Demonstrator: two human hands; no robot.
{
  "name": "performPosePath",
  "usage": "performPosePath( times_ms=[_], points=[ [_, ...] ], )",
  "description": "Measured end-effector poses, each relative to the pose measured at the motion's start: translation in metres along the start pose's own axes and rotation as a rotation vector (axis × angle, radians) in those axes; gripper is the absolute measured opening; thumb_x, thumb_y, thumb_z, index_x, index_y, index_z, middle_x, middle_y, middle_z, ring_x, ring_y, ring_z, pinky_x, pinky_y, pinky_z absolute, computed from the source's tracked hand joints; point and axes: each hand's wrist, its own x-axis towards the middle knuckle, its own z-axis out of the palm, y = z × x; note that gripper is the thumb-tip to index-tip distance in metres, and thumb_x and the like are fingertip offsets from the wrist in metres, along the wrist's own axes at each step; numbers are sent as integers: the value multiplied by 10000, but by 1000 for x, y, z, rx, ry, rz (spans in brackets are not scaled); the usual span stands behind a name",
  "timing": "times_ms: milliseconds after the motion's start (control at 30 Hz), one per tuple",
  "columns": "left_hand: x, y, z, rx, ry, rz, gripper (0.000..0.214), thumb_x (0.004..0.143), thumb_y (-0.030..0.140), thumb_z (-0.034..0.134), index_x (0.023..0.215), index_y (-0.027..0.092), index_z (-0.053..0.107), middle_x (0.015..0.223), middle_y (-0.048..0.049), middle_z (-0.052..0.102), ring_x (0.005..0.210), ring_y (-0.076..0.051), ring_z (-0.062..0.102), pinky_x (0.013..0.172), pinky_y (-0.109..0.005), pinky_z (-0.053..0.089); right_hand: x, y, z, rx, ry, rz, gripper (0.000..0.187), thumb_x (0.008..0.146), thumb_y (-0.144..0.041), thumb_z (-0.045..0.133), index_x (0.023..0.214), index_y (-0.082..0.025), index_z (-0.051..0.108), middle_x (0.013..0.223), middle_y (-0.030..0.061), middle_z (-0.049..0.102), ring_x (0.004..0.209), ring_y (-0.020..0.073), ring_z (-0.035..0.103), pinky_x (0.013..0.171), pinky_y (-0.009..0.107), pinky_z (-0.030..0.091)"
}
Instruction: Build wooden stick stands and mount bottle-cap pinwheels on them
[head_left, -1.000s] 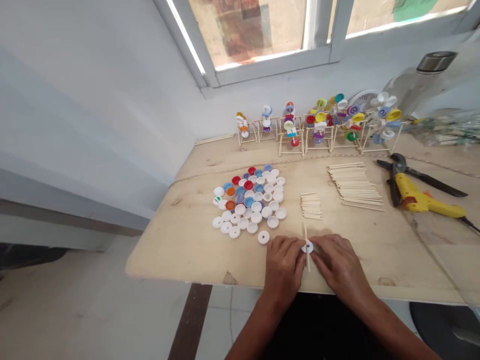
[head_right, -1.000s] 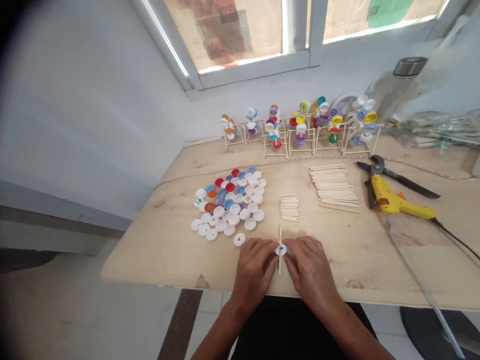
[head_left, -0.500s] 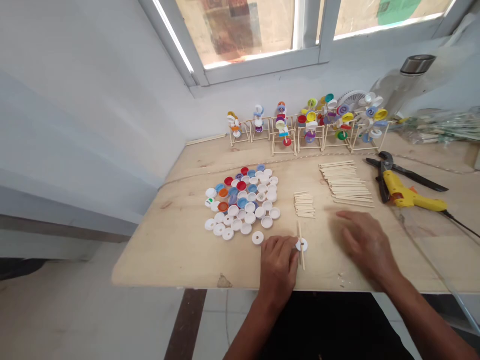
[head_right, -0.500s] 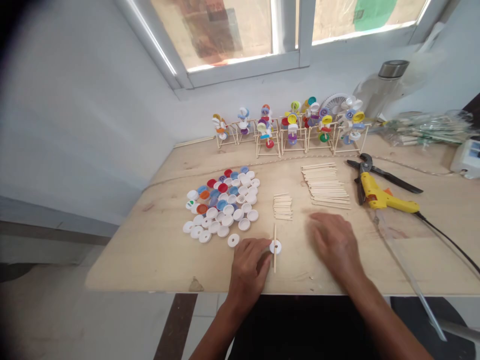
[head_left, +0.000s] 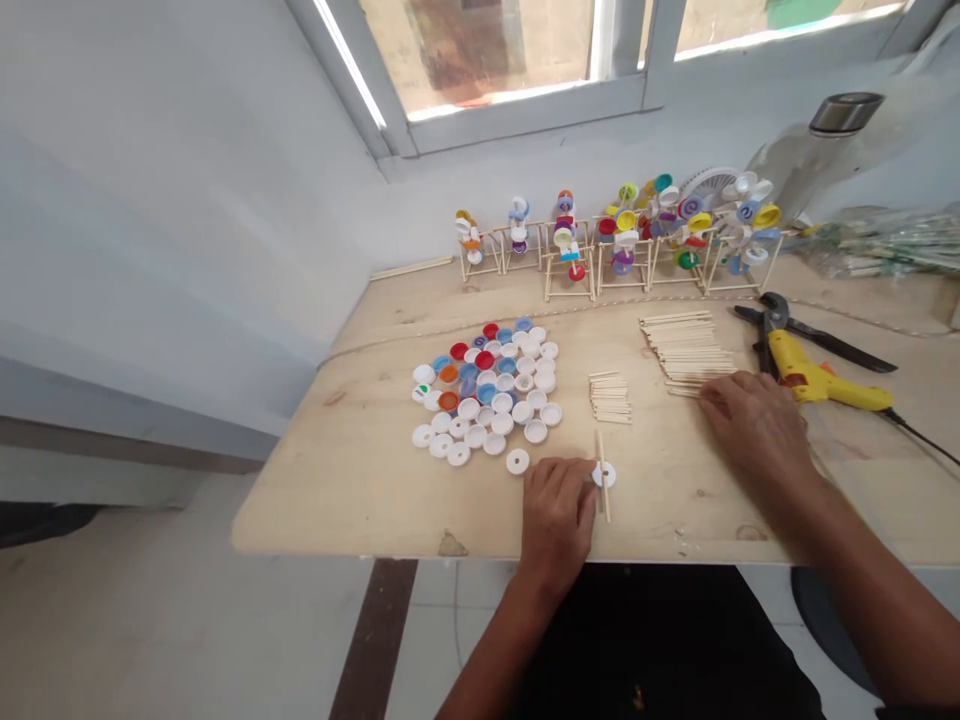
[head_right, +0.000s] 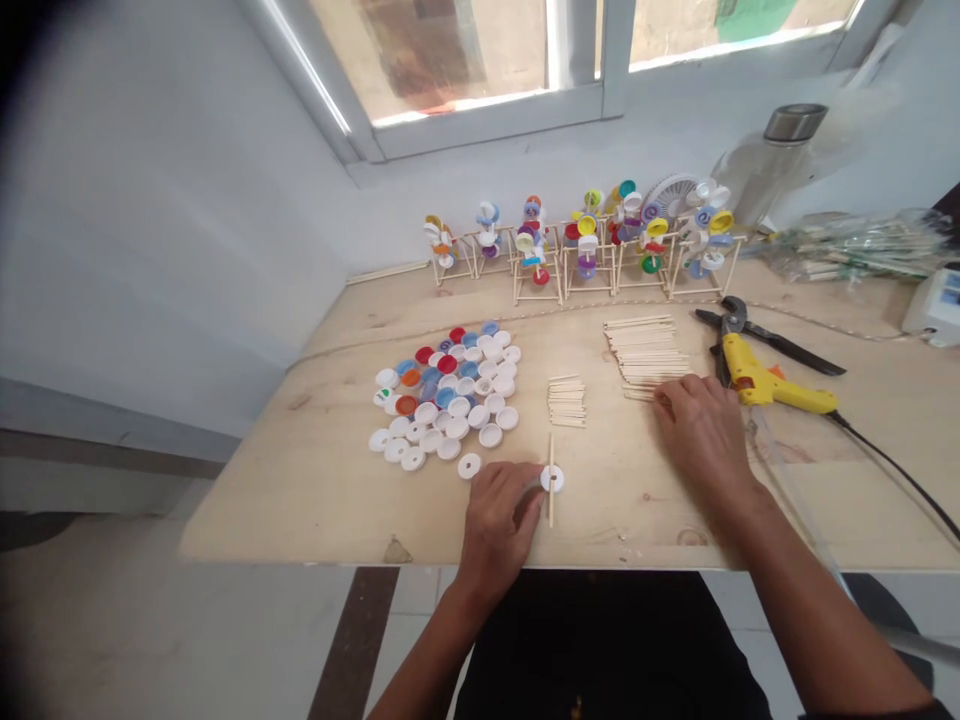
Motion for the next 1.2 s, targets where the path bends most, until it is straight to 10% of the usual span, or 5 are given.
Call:
performPosePath(
  times_ms=[667,967,1200],
  points=[
    [-2,-2,2,-7,5,9,243,796,75,549,1001,188,615,939,-50,684,897,-209,560,818,-367,423,8,-5,-2,-3,58,43,268,901,-262,459,789,-165,683,790,125,649,788,269,509,677,388,308],
    [-2,-3,3,-22,5,8,232,807,84,544,1001,192,613,950,-52,685,900,-212,560,827,-375,411,-6,-62,-4,434,-43,-187,141,856,-251,526,863,-210,661,868,46,681,830,213,571,728,336,376],
    [-2,-2,3,-30,-1,11,222,820,91,538,1006,188,608,947,-48,684,898,-221,553,811,-383,406,-3,-81,-2,357,-53,-209,149,882,-271,531,840,-193,652,837,65,663,773,208,548,694,323,326]
  ],
)
